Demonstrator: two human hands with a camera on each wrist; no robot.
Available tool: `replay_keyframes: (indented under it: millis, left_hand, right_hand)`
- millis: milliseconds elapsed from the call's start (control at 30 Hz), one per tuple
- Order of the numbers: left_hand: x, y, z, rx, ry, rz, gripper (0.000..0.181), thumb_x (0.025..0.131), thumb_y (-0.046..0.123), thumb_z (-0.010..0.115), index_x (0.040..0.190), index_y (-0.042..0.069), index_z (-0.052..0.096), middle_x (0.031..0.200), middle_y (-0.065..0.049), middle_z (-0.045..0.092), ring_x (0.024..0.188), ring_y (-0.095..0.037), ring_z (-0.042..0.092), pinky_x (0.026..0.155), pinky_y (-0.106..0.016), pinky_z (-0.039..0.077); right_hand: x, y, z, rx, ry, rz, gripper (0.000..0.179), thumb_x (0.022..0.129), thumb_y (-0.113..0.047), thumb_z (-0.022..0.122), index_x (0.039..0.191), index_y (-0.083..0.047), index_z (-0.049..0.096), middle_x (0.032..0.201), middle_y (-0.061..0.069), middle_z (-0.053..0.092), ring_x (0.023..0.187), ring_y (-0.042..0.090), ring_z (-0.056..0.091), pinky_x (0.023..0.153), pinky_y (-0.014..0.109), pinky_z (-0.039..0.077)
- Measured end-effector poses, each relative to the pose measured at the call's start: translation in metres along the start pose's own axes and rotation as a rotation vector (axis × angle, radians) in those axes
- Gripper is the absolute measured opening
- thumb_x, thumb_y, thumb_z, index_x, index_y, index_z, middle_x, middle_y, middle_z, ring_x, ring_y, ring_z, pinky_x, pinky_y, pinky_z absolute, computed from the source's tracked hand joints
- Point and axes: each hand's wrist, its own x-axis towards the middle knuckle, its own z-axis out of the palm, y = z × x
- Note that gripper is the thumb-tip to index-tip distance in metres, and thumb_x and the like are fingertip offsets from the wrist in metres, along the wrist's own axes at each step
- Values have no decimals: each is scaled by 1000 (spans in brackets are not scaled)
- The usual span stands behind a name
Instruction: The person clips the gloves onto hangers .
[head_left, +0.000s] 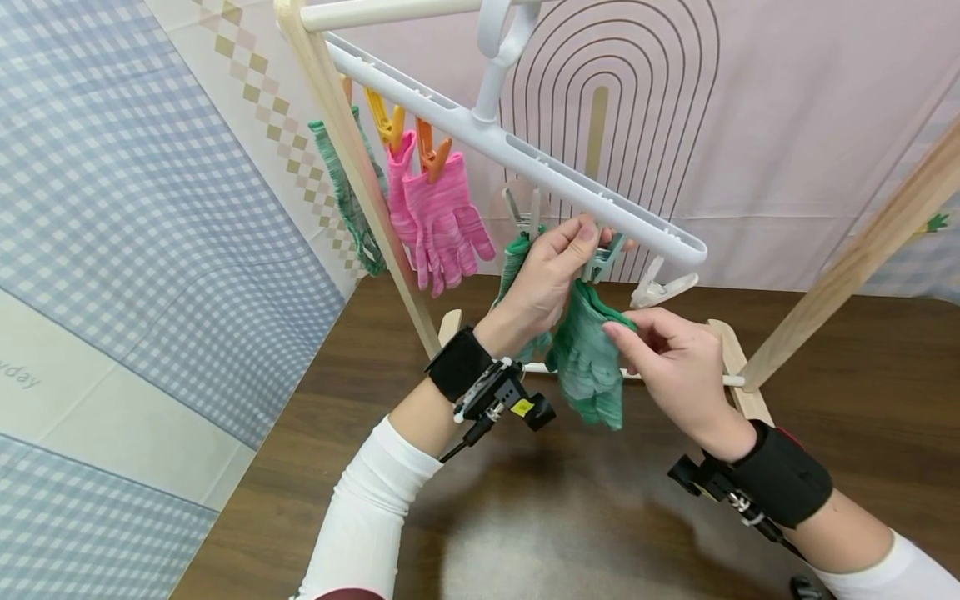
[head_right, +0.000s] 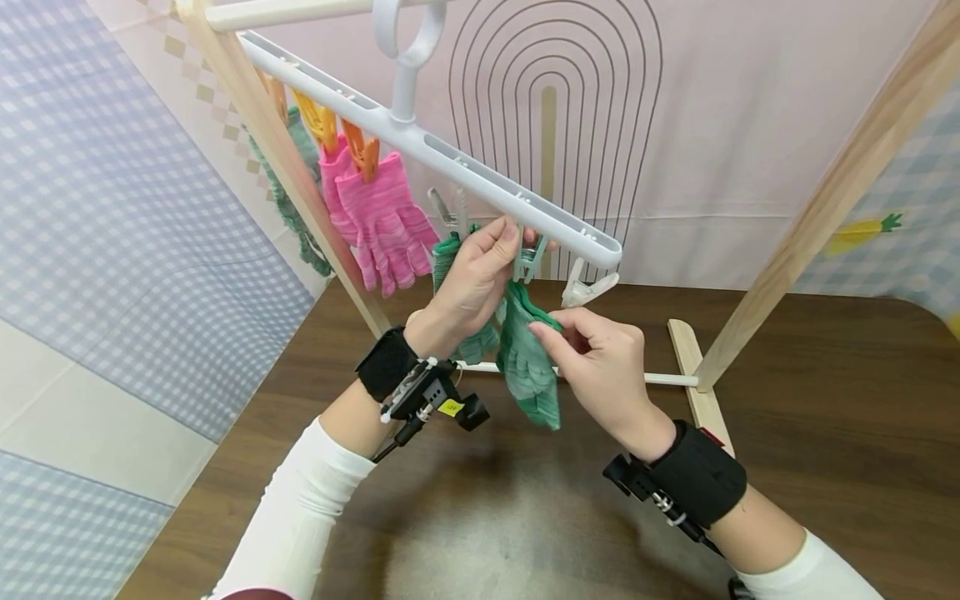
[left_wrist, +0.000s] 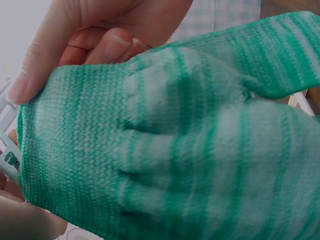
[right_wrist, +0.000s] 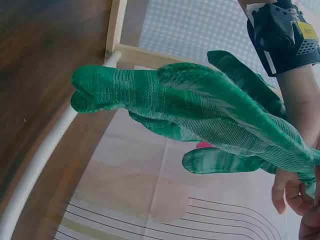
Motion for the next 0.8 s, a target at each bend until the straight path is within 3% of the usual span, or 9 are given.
replay_keyframes:
  millis: [100,233,400,533,800]
  left_hand:
    - [-1,0,0,-7,-5,14,19,96,5,30,85,-3,43,88,0,49,113,-35,44,96,-22,33]
    - [-2,-1,-1,-12,-18,37,22,95,4,29,76,3,39,87,0,45,110,-37,45,93,-22,33]
    - [-2,-2,-2,-15,-14,33,22,95,4,30,76,4,39,86,-1,44,100,-22,50,93,-23,32]
    - [0,-3,-2,-8,-8,33,21,95,4,30,77,4,40,86,1,45,95,-11,47,90,-20,32]
    - [0,-3,-2,-13,2,30,20,95,3,31,79,0,42,85,1,46,94,-7,45,84,-16,33]
  right_hand:
    - [2,-1,1,5,5,-24,6,73,7,66,77,2,65,51,-5,47,46,-1,41,43,15,32]
    - [4,-1,1,-17,18,-38,6,72,6,66,76,2,65,51,-5,47,46,-2,41,44,15,32]
    - [7,-2,3,-62,32,-24,7,72,5,67,77,1,66,52,-5,50,45,-3,43,45,12,35]
    - [9,-4,3,-78,46,-3,7,72,6,67,77,0,67,51,-4,51,43,-2,45,45,12,37]
    - [14,-8,5,-87,56,36,4,74,1,67,77,3,66,46,-3,49,38,2,45,42,13,38]
